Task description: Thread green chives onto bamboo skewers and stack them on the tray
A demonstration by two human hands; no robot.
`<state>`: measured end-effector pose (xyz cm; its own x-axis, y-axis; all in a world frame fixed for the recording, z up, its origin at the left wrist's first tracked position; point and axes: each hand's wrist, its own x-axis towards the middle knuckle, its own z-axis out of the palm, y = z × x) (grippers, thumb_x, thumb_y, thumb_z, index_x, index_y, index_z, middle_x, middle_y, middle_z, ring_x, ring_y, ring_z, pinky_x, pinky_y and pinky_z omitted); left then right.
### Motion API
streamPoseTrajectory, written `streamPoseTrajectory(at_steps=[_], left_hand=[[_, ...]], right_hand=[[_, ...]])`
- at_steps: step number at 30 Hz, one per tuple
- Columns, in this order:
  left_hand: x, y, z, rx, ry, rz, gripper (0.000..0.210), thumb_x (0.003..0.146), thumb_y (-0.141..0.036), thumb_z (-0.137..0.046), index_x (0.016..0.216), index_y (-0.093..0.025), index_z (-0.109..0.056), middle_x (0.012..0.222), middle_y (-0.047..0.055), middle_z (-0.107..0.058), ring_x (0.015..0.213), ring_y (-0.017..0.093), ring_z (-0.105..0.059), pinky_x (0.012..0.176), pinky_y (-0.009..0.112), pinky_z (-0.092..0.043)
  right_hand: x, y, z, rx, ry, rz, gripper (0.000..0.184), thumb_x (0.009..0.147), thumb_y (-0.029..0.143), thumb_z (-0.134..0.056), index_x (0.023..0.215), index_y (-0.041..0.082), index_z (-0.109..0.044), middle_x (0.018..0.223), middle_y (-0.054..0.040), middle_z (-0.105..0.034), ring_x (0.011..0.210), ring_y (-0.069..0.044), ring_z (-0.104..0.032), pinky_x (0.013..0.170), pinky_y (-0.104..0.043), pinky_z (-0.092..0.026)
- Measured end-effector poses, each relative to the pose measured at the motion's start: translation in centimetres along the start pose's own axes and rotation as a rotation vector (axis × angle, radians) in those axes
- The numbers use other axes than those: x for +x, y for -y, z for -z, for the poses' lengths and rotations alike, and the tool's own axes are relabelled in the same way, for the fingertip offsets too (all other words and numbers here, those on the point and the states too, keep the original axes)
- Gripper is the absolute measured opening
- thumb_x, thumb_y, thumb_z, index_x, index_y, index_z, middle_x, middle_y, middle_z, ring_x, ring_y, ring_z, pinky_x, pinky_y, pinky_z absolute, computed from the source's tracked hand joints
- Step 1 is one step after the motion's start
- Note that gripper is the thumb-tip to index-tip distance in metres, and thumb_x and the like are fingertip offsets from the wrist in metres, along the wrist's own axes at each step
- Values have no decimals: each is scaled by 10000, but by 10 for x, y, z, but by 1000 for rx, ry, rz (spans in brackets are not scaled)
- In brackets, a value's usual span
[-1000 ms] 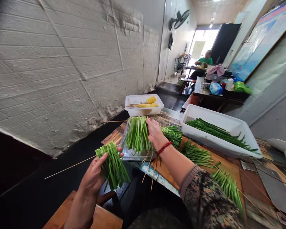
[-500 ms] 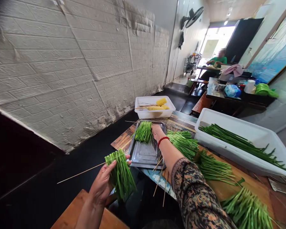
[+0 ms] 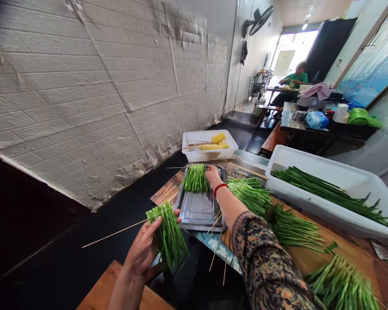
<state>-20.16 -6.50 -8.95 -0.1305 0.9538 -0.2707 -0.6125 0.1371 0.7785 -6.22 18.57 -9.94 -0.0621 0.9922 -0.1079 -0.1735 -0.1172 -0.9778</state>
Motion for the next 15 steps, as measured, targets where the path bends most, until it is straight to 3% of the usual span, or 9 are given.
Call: streamPoseTrajectory(at_steps=[3, 6, 11, 15], left_hand=[[1, 0, -15, 15, 31, 6, 316, 822, -314, -701, 1068, -116, -719, 1149, 165, -719, 981, 313, -713, 805, 377, -587], [0, 2, -35, 10, 125, 15, 314, 826, -320, -698, 1067, -120, -714, 1156, 166, -716, 979, 315, -711, 824, 401, -577], [-3, 10, -80, 56, 246, -21, 335, 819, -345, -702, 1080, -135, -715, 1194, 153, -701, 1007, 316, -695, 803, 389, -574], [-6, 24, -124, 219, 292, -63, 343, 834, -374, -676, 1106, -169, -719, 1233, 118, -685, 1200, 337, -591, 973, 422, -506]], right_hand=[[-18, 21, 10, 0, -31, 47, 271, 925, 283, -622, 1164, 155, -611, 1166, -83, -630, 970, -203, -633, 824, -390, -543], [-55, 42, 33, 13, -30, 102, 189, 845, 189, -656, 1032, 157, -650, 1028, -42, -674, 855, -137, -625, 757, -274, -500], [-161, 72, 94, -36, 33, 300, 185, 857, 328, -649, 984, 201, -693, 893, -13, -700, 738, -116, -617, 620, -231, -454], [-239, 76, 126, -148, 147, 266, 241, 909, 413, -610, 975, 216, -731, 820, -30, -721, 709, -144, -650, 667, -275, -515]])
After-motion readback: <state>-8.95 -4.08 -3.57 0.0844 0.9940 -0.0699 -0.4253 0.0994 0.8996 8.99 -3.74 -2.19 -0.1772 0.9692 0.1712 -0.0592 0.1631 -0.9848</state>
